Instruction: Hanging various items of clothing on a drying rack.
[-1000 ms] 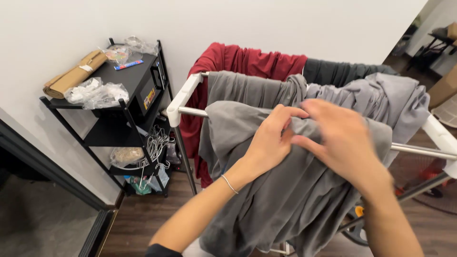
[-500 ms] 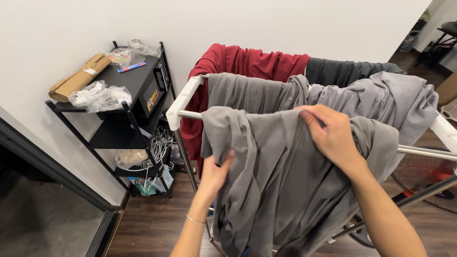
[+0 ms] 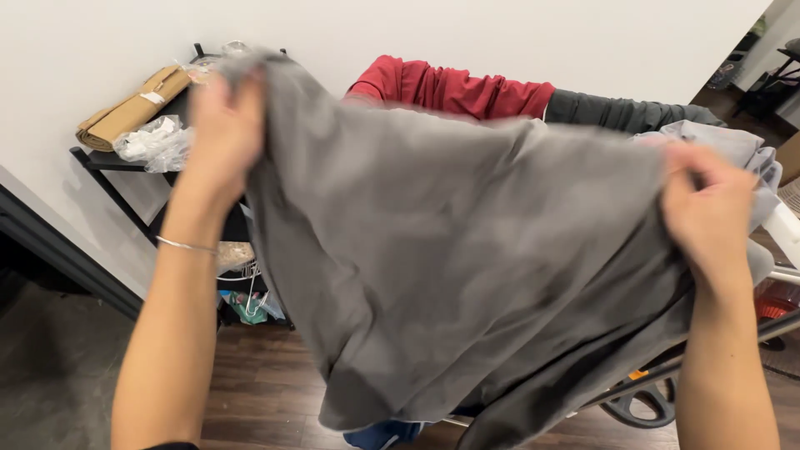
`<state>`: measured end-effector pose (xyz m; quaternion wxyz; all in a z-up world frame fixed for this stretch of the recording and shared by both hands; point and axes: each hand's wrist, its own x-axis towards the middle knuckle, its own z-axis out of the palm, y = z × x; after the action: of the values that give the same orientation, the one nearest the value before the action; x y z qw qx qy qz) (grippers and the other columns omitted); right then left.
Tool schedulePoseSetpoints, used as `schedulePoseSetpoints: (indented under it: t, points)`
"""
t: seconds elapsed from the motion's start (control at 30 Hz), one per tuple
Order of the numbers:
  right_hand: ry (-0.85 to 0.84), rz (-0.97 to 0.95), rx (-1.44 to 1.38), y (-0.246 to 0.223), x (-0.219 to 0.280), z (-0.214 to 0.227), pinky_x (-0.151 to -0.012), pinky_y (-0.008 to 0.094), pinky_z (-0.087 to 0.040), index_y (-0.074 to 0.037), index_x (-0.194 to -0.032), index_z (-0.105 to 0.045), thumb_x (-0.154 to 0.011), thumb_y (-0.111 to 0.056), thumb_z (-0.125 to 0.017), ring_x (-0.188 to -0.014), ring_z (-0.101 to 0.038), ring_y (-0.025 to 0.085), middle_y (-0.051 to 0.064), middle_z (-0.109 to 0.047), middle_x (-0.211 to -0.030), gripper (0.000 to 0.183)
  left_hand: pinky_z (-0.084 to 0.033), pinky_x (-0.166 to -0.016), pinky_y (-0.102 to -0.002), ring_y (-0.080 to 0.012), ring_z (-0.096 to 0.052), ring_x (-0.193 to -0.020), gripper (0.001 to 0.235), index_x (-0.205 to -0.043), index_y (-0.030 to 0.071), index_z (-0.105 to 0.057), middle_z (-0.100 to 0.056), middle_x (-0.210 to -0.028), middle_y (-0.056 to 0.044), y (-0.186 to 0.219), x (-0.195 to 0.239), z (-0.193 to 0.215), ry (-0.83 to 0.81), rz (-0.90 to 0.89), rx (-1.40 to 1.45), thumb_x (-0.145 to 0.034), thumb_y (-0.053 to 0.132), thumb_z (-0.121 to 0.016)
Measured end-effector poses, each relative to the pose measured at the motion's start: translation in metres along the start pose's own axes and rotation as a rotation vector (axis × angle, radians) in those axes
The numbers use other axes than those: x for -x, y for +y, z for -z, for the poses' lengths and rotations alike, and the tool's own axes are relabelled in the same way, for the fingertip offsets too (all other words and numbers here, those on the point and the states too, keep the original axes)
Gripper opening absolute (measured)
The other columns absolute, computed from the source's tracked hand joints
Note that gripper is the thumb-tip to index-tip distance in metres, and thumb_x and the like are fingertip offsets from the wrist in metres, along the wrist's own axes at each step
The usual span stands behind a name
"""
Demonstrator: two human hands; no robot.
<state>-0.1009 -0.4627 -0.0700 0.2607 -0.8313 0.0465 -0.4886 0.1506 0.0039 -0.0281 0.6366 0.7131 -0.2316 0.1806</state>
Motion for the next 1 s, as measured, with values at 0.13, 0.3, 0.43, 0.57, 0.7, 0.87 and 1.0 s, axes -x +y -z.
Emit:
schedulePoseSetpoints:
  t: [0.13,0.3,0.43,0.57,0.7,0.87,1.0]
  points:
    - [-0.221,-0.009,-0.126,-0.053,0.011,-0.001,-0.093,0.028,-0.051,-0.004,-0.118,-0.073,-0.112,-0.013,-0.066,-0.102,-0.062,0.013,0.007,-0.069,-0.109,0.013,-0.051,-0.079,-0.026,-0.0064,-0.054,-0.088,0.030,-0.112,0.004,-0.067,-0.066,-0.098,0.003,-0.002,0.057,-0.031,-0.336,0.133,0.017,-0.107,0.028,-0.050]
    - [-0.383,0.365,0.111,-0.129,0.028,-0.028,-0.089,0.039,-0.049,-0.009,-0.117,-0.071,-0.078,-0.030,-0.083,-0.101,-0.066,0.029,0.009,-0.071,-0.112,0.046,-0.047,-0.101,-0.033,-0.0190,-0.062,-0.113,0.032,-0.126,-0.002,-0.057,-0.066,-0.119,-0.011,0.026,0.145,-0.073,-0.182,-0.155,0.066,-0.106,0.022,-0.054]
    - [-0.342,0.587,0.318,-0.145,0.035,-0.074,-0.089,0.047,-0.046,-0.006,-0.118,-0.069,-0.071,-0.041,-0.083,-0.097,-0.067,0.032,0.012,-0.071,-0.108,0.060,-0.044,-0.109,-0.035,-0.0289,-0.061,-0.127,0.039,-0.138,-0.003,-0.049,-0.063,-0.131,-0.017,0.044,0.139,-0.127,-0.161,-0.229,0.162,-0.105,0.018,-0.054]
    - [-0.328,0.552,0.057,-0.087,0.043,-0.103,-0.083,0.044,-0.048,-0.002,-0.111,-0.063,-0.080,-0.029,-0.074,-0.095,-0.064,0.030,0.013,-0.067,-0.103,0.042,-0.050,-0.089,-0.039,-0.0356,-0.064,-0.103,0.030,-0.103,-0.005,-0.063,-0.065,-0.104,-0.023,0.084,0.107,-0.170,-0.413,-0.155,-0.049,-0.101,0.025,-0.063]
    - [-0.353,-0.093,0.036,-0.050,0.041,-0.055,-0.057,0.032,-0.042,0.001,-0.097,-0.067,-0.100,-0.013,-0.067,-0.069,-0.050,0.014,0.011,-0.055,-0.071,0.014,-0.052,-0.083,-0.035,-0.0232,-0.064,-0.088,0.029,-0.100,-0.004,-0.064,-0.065,-0.092,-0.015,0.088,0.104,-0.168,-0.826,-0.341,0.215,-0.109,0.023,-0.056]
    - [-0.125,-0.438,-0.845,0.043,0.050,0.002,-0.067,0.024,-0.042,0.001,-0.100,-0.060,-0.118,-0.015,-0.050,-0.071,-0.049,0.008,0.001,-0.057,-0.087,0.026,-0.053,-0.074,-0.033,-0.0146,-0.063,-0.082,0.026,-0.109,-0.003,-0.068,-0.070,-0.093,-0.009,0.020,0.136,-0.147,-0.612,0.015,0.448,-0.104,0.021,-0.060]
    - [-0.080,-0.753,-0.902,-0.059,0.018,-0.003,-0.086,0.030,-0.060,-0.002,-0.122,-0.065,-0.112,-0.020,-0.046,-0.097,-0.071,0.014,0.004,-0.072,-0.112,0.028,-0.058,-0.071,-0.029,-0.0108,-0.072,-0.076,0.038,-0.106,0.000,-0.075,-0.077,-0.088,-0.008,0.009,0.184,-0.180,-0.751,0.087,0.023,-0.093,0.035,-0.074]
